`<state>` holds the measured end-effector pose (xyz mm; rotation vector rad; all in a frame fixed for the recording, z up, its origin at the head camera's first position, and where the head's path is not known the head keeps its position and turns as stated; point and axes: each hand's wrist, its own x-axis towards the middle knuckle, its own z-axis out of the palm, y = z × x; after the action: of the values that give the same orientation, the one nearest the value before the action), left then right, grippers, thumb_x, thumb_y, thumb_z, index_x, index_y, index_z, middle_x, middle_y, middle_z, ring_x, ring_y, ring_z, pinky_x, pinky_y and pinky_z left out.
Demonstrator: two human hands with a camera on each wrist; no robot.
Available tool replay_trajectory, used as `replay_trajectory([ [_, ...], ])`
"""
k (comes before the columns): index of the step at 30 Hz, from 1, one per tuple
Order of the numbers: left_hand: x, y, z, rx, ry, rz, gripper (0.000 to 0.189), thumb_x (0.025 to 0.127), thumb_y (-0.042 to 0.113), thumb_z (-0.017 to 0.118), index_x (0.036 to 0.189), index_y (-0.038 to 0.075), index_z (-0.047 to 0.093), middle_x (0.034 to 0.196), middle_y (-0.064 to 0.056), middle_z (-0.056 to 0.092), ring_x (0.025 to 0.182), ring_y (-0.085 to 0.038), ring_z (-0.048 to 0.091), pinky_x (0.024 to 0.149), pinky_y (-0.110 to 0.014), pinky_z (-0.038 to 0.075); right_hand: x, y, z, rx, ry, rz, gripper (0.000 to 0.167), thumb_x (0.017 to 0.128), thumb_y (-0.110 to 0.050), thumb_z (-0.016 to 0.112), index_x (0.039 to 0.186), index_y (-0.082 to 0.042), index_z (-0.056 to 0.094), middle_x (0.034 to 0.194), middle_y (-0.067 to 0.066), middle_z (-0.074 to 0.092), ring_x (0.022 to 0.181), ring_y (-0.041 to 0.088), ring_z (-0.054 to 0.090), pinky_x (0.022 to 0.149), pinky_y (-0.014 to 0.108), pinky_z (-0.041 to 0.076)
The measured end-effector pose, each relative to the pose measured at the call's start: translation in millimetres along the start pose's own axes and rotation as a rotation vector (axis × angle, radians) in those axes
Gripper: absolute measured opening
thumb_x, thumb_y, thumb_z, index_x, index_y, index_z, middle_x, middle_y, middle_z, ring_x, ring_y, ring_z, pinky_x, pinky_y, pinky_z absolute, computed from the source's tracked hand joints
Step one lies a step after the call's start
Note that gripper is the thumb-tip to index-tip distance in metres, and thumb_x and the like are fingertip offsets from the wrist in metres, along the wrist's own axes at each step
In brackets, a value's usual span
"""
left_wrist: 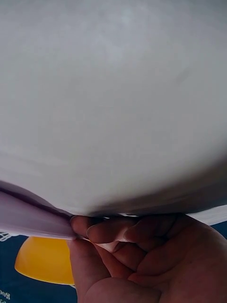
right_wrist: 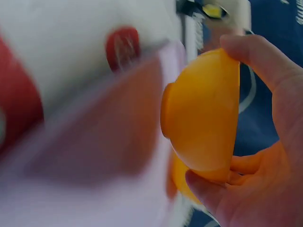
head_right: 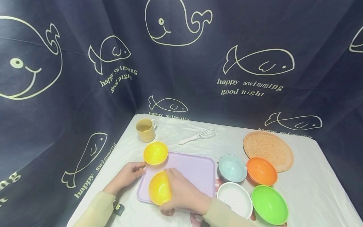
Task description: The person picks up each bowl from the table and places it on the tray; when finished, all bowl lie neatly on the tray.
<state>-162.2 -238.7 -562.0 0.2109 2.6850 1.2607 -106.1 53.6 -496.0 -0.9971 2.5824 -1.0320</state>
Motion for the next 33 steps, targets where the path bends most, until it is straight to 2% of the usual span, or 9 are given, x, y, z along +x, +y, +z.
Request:
replay_trajectory([
  [5,1.5,0.0,-0.8,-0.01,-0.024,-0.002,0.039,0.096,0.022,0.075,0.133,0.011,0.072,0.065,0.006,0.056,0.07,-0.013,0.057,0.078,-0.035,0.049,16.8,-3.6,29.1,-0.01,-0.055,0.041,0.119,0.062,-0.046,0.094,0.154,0.003,0.036,0.14,0.005,0.05,0.121,0.014,0.053,0.106,0.033,0.047],
  [7,2.1,0.5,-1.0,-0.019,-0.031,-0.004,0.038,0.096,0.022,0.075,0.133,0.012,0.073,0.071,0.005,0.062,0.08,-0.016,0.064,0.087,-0.04,0.054,22.2,-5.4,33.3,-0.007,-0.046,0.041,0.121,0.062,-0.046,0.095,0.156,0.002,0.035,0.143,0.006,0.05,0.123,0.014,0.053,0.106,0.033,0.047],
  [9,2.2,0.2,-1.0,-0.019,-0.028,-0.008,0.037,0.096,0.022,0.075,0.132,0.013,0.074,0.086,0.001,0.073,0.096,-0.022,0.07,0.098,-0.048,0.054,26.7,-6.7,36.4,-0.007,-0.031,0.026,0.122,0.062,-0.044,0.095,0.158,0.001,0.033,0.147,0.007,0.049,0.127,0.016,0.052,0.108,0.034,0.046],
  [11,1.7,0.6,-1.2,-0.022,-0.041,-0.023,0.037,0.097,0.023,0.075,0.133,0.015,0.073,0.093,-0.003,0.076,0.108,-0.027,0.069,0.105,-0.055,0.049,30.8,-7.6,39.0,-0.008,-0.015,-0.003,0.124,0.062,-0.042,0.095,0.16,-0.001,0.032,0.151,0.01,0.048,0.131,0.019,0.051,0.11,0.036,0.044],
  [13,0.9,0.3,-1.2,-0.026,-0.042,-0.029,0.036,0.097,0.025,0.075,0.132,0.017,0.074,0.11,-0.004,0.077,0.12,-0.031,0.067,0.107,-0.058,0.046,33.7,-8.5,41.1,-0.012,-0.004,-0.029,0.127,0.062,-0.042,0.096,0.161,-0.002,0.029,0.153,0.012,0.046,0.134,0.022,0.05,0.112,0.038,0.043],
  [16,0.9,-0.1,-1.2,-0.037,-0.06,-0.041,0.035,0.098,0.028,0.074,0.132,0.021,0.074,0.113,-0.002,0.077,0.12,-0.029,0.066,0.108,-0.059,0.044,36.7,-9.8,42.9,-0.025,0.008,-0.065,0.131,0.063,-0.045,0.097,0.163,-0.002,0.025,0.155,0.015,0.045,0.136,0.024,0.049,0.113,0.039,0.043],
  [18,1.4,-0.1,-1.3,-0.053,-0.064,-0.041,0.033,0.098,0.028,0.073,0.131,0.023,0.075,0.125,0.003,0.074,0.123,-0.028,0.065,0.109,-0.06,0.044,37.9,-11.4,42.8,-0.034,0.006,-0.071,0.134,0.063,-0.047,0.098,0.164,-0.002,0.022,0.157,0.015,0.043,0.139,0.025,0.048,0.113,0.039,0.042],
  [28,0.8,0.1,-3.6,-0.123,-0.107,-0.018,0.031,0.099,0.027,0.072,0.129,0.02,0.075,0.122,0.004,0.075,0.125,-0.029,0.063,0.109,-0.06,0.043,44.0,-17.6,42.3,-0.08,-0.009,-0.062,0.136,0.066,-0.057,0.095,0.165,-0.002,0.02,0.16,0.016,0.039,0.143,0.025,0.044,0.114,0.038,0.04],
  [33,1.0,0.7,-7.2,-0.145,-0.135,-0.008,0.035,0.097,0.026,0.074,0.13,0.014,0.074,0.105,0.001,0.078,0.105,-0.024,0.07,0.103,-0.053,0.05,44.5,-19.0,41.6,-0.091,-0.019,-0.049,0.136,0.066,-0.059,0.095,0.164,0.0,0.021,0.161,0.015,0.039,0.142,0.025,0.044,0.113,0.039,0.042],
])
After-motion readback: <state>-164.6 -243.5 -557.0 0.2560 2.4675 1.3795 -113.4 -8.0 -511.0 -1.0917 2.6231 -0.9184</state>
